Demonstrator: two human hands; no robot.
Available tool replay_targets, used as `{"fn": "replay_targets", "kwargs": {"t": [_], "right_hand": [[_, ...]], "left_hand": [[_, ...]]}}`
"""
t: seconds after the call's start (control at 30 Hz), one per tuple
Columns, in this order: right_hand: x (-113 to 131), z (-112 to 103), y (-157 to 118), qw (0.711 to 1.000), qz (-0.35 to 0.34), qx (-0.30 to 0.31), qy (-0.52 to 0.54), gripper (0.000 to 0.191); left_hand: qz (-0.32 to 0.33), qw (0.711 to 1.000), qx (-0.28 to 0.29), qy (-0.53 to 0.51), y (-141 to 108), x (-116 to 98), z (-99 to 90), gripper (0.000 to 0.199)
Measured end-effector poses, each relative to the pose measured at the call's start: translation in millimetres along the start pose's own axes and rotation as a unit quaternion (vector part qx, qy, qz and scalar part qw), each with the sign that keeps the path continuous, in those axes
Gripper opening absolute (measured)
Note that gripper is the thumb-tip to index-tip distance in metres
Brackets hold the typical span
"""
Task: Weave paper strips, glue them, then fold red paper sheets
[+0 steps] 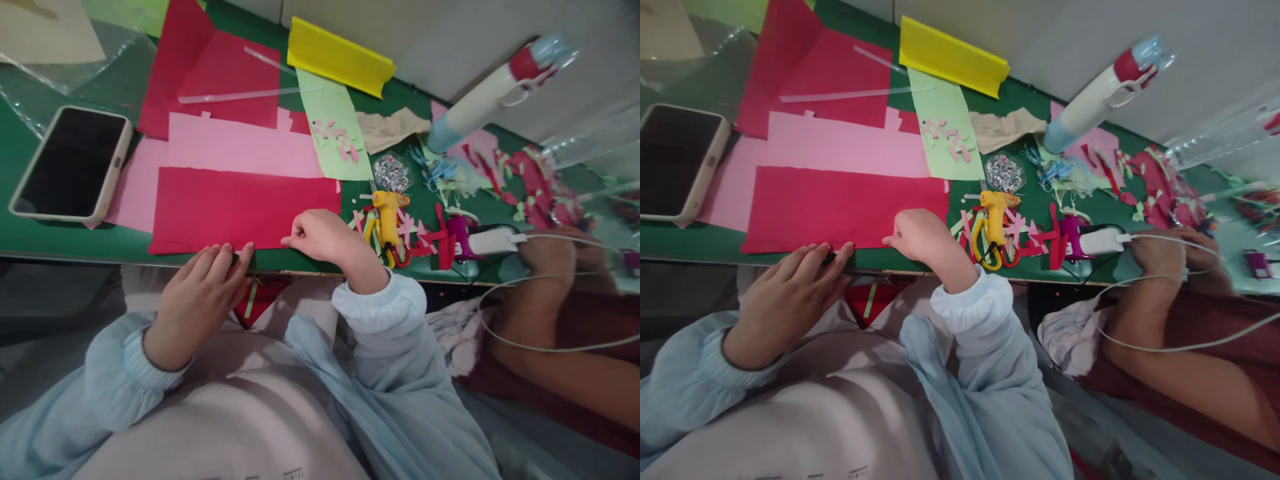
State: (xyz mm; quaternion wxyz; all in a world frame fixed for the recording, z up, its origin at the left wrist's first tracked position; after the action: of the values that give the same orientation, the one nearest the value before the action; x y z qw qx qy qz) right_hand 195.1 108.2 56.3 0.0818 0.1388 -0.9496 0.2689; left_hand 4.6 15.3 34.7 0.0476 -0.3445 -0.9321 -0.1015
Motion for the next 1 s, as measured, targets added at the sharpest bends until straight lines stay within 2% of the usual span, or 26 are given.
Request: {"fn": "replay_targets", "kwargs": {"t": [0.23,0.4,0.53,0.67,0.83,1.0], "right_hand": [[2.1,-1.9,-1.3,1.0,-0.006,0.017,-0.01,0.03],[0.0,-0.9,-0.1,1.0,-0.013,0.009,-0.008,0.03],[-1.1,-1.5,0.3,1.0,-0.024,0.003,0.003,0.03],[4.5,-0.6,-3.5,1.0,-0.019,-0.015,0.012,0.03],[13.2,3.0,-10.2,0.999,-0.018,-0.015,0.041,0.03],[-8.6,5.3,-18.8,0.999,0.008,0.008,0.048,0.036]], "left_hand": [[-0.015,0.997,0.042,-0.057,6.6,-2.8,-2.2,0.057],[-0.018,0.995,0.099,-0.021,21.2,-10.1,-5.8,0.056],[-0.019,0.993,0.12,0.008,30.3,-12.3,-11.9,0.053],[-0.023,0.994,0.108,0.003,29.1,-9.1,-17.9,0.05],[0.021,0.996,0.061,-0.06,24.5,-13.2,-14.5,0.048],[0.035,0.996,0.066,-0.055,23.7,-17.6,-8.0,0.052]]}}
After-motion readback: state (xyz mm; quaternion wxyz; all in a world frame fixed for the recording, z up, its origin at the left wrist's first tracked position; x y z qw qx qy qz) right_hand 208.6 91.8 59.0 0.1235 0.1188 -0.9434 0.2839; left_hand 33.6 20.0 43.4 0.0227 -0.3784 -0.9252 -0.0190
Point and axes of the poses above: each hand's wrist, its own y-axis towards the middle knuckle, its own z-axis out of the palm, x = y × z, the point moved 4 cm from there along y, towards the middle knuckle, and after that the axes turned 6 degrees about x, right-handed, at the moved point
